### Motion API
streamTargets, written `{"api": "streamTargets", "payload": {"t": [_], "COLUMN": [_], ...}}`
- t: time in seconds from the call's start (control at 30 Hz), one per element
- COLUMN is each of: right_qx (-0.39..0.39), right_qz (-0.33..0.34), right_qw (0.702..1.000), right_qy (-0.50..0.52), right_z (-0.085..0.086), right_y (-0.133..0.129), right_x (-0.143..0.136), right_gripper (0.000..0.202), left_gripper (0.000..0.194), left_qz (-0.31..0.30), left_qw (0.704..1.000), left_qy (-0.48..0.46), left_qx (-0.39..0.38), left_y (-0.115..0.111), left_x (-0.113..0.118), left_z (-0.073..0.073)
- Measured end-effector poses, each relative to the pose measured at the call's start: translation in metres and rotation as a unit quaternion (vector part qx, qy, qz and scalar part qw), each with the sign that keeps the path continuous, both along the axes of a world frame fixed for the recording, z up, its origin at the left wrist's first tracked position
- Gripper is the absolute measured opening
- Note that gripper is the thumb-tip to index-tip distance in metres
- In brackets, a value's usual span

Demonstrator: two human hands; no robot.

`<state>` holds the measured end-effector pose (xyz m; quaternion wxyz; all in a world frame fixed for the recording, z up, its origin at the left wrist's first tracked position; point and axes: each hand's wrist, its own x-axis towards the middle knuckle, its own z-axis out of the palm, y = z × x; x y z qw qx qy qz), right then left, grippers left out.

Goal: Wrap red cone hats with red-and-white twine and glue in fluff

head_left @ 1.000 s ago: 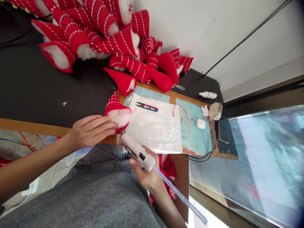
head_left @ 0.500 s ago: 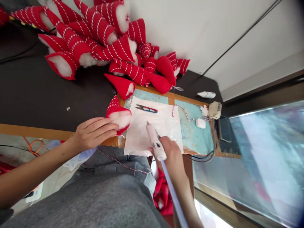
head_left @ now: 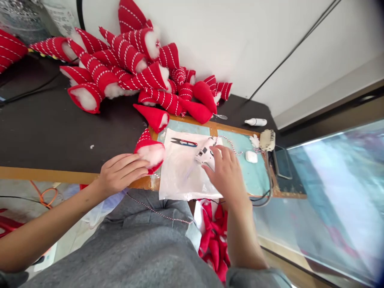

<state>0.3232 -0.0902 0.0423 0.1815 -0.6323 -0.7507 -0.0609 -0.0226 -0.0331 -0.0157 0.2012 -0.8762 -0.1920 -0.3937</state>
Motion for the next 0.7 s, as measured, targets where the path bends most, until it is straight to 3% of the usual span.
{"api": "streamTargets", "payload": {"t": [0.07,0.13,0.27,0.37,0.47,0.7], "right_qx": [0.037,0.021,-0.040,-0.055,-0.020,0.042], "right_qz": [0.038,0.070,0.062,0.065,0.088,0.102], "right_qw": [0.992,0.973,0.957,0.952,0.953,0.963], "right_qy": [0.117,0.219,0.280,0.294,0.290,0.246], "right_z": [-0.001,-0.011,-0.037,-0.046,-0.046,-0.040], "right_y": [-0.015,-0.024,-0.027,-0.026,-0.026,-0.028], "right_x": [-0.038,-0.077,-0.121,-0.125,-0.122,-0.122], "right_gripper": [0.028,0.028,0.026,0.019,0.010,0.015], "left_gripper": [0.005,0.006,0.007,0.007,0.006,0.007], "left_qz": [-0.001,0.000,0.015,0.019,0.020,0.011], "left_qw": [1.000,1.000,1.000,1.000,1.000,1.000], "left_qy": [0.001,0.006,0.006,0.006,0.001,0.000], "left_qx": [0.003,0.006,-0.006,-0.004,0.015,0.027], "left_y": [0.000,0.000,-0.002,-0.002,-0.001,0.000], "left_x": [0.002,0.002,0.002,0.002,0.003,0.005], "left_z": [0.005,0.009,0.011,0.009,0.009,0.011]}}
